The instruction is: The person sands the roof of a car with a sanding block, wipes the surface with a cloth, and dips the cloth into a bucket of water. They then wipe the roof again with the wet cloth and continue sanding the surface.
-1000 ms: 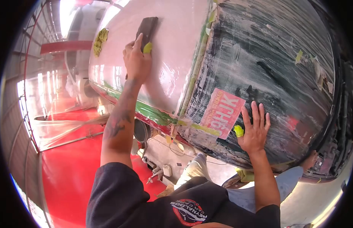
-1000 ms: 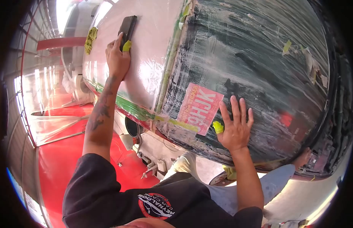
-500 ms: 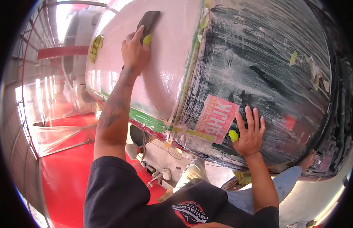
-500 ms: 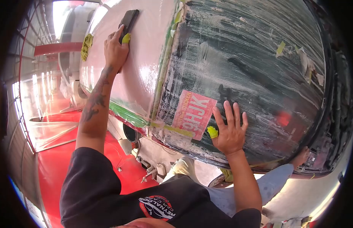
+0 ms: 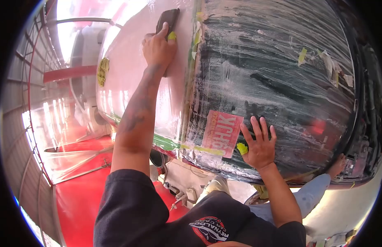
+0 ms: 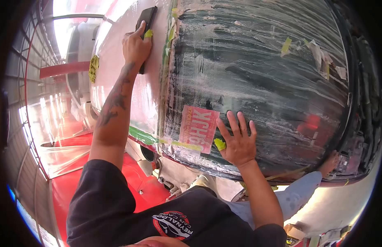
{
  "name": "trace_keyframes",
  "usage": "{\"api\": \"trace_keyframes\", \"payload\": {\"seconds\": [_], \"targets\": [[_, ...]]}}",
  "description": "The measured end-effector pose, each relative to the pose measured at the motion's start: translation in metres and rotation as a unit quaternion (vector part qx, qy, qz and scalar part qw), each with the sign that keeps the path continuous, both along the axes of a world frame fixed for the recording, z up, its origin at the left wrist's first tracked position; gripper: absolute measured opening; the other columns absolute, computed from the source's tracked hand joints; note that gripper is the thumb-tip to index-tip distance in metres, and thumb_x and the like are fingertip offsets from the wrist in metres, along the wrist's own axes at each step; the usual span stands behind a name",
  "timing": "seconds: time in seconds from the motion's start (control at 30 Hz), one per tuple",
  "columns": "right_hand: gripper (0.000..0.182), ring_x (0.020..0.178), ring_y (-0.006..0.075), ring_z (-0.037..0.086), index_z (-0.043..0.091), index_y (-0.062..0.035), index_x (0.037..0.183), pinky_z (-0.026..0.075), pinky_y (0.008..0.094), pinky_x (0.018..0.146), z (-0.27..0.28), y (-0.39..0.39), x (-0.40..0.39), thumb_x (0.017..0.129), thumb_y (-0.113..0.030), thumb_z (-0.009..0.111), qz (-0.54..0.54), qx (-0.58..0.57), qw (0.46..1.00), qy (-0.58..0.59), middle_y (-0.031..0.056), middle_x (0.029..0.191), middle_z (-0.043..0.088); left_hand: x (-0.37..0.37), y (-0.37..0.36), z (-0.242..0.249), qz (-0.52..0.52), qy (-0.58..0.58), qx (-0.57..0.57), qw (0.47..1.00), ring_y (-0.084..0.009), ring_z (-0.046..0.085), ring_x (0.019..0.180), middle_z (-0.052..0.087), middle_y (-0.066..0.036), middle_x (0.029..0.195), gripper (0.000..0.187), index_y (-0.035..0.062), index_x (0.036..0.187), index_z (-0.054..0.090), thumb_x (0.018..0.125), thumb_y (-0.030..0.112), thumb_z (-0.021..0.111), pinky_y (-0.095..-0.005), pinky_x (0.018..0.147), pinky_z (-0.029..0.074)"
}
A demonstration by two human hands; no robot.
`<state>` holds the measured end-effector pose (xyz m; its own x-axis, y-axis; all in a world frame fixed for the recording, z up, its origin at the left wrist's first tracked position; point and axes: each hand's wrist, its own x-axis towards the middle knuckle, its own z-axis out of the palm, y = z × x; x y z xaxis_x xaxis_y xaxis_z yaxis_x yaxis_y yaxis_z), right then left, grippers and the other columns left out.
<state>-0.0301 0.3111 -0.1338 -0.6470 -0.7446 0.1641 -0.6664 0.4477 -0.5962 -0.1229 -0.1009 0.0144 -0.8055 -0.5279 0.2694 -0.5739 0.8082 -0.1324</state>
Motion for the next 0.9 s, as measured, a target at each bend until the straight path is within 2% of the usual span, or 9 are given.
{"api": "trace_keyframes", "payload": {"seconds": [0.03,0.2,0.3,0.37,0.5,0.63,0.73,0.83,0.9], "targets": [[0.070,0.151,0.0298,0.038,0.047,-0.0352,0.156,0.023,0.0578,0.120,0.000,-0.001,0.003,0.090,-0.044,0.066,-0.001,-0.004,1.000,-0.003,0.0031,0.165,0.039,-0.018,-0.009,0.005,0.015,-0.008,0.021,1.000,-0.0418,0.057,0.117,0.063,-0.025,0.122,0.049,0.0238,0.143,0.065,0.094,0.029,0.062,-0.0476,0.099,0.048],[0.070,0.151,0.0276,0.038,0.047,-0.0357,0.155,0.024,0.0580,0.120,0.001,0.001,-0.001,0.088,-0.043,0.067,0.004,-0.004,1.000,-0.021,0.0022,0.165,0.039,0.082,0.074,-0.003,-0.050,-0.016,-0.009,0.999,-0.0435,0.057,0.114,0.061,-0.027,0.120,0.052,0.0206,0.145,0.063,0.092,0.025,0.064,-0.0493,0.100,0.047],[0.069,0.151,0.0264,0.038,0.047,-0.0372,0.155,0.024,0.0578,0.120,0.001,-0.001,0.000,0.089,-0.044,0.067,0.001,-0.018,0.999,-0.034,0.0016,0.165,0.039,0.088,0.084,-0.003,-0.054,-0.010,-0.004,0.998,-0.0446,0.056,0.112,0.060,-0.028,0.118,0.053,0.0192,0.144,0.064,0.091,0.023,0.065,-0.0501,0.100,0.047],[0.073,0.152,0.0263,0.037,0.044,-0.0394,0.156,0.025,0.0575,0.120,-0.002,0.000,0.002,0.088,-0.045,0.069,-0.004,-0.015,1.000,-0.027,0.0005,0.166,0.037,0.034,0.057,-0.005,-0.030,-0.017,-0.028,0.999,-0.0442,0.056,0.115,0.061,-0.028,0.117,0.053,0.0194,0.144,0.064,0.091,0.023,0.064,-0.0498,0.100,0.048],[0.082,0.152,0.0268,0.035,0.040,-0.0401,0.158,0.026,0.0574,0.119,0.000,0.001,0.000,0.084,-0.047,0.074,0.010,0.011,1.000,-0.016,-0.0004,0.167,0.034,-0.092,0.000,0.011,0.012,-0.047,0.038,0.998,-0.0404,0.056,0.127,0.070,-0.026,0.119,0.058,0.0210,0.149,0.058,0.092,0.033,0.058,-0.0465,0.103,0.049],[0.082,0.153,0.0259,0.034,0.040,-0.0396,0.158,0.026,0.0582,0.119,0.001,0.002,-0.001,0.085,-0.047,0.074,0.005,-0.002,1.000,-0.025,-0.0006,0.167,0.035,-0.013,0.032,0.001,-0.024,-0.045,-0.009,0.999,-0.0435,0.056,0.122,0.063,-0.028,0.123,0.056,0.0216,0.149,0.059,0.094,0.033,0.061,-0.0479,0.102,0.049],[0.081,0.153,0.0244,0.033,0.040,-0.0398,0.158,0.026,0.0573,0.120,0.001,0.001,-0.001,0.085,-0.048,0.074,0.009,-0.011,0.999,-0.044,-0.0013,0.167,0.035,0.053,0.064,0.002,-0.058,-0.057,-0.017,0.997,-0.0432,0.057,0.117,0.060,-0.027,0.117,0.056,0.0209,0.147,0.062,0.091,0.025,0.068,-0.0481,0.102,0.048],[0.084,0.154,0.0238,0.032,0.039,-0.0408,0.159,0.025,0.0562,0.120,-0.002,0.000,0.002,0.083,-0.049,0.075,-0.003,-0.016,0.999,-0.028,-0.0018,0.167,0.034,0.008,0.042,0.009,-0.031,-0.075,0.003,0.997,-0.0431,0.058,0.120,0.062,-0.027,0.123,0.056,0.0198,0.149,0.059,0.093,0.026,0.062,-0.0474,0.103,0.048],[0.087,0.154,0.0234,0.031,0.038,-0.0417,0.159,0.025,0.0556,0.120,-0.004,0.001,0.001,0.082,-0.049,0.077,0.004,-0.010,0.999,-0.033,-0.0022,0.168,0.032,-0.070,-0.025,0.002,-0.014,-0.070,0.047,0.996,-0.0435,0.059,0.122,0.065,-0.025,0.128,0.058,0.0203,0.151,0.056,0.094,0.030,0.056,-0.0473,0.104,0.048]]}}
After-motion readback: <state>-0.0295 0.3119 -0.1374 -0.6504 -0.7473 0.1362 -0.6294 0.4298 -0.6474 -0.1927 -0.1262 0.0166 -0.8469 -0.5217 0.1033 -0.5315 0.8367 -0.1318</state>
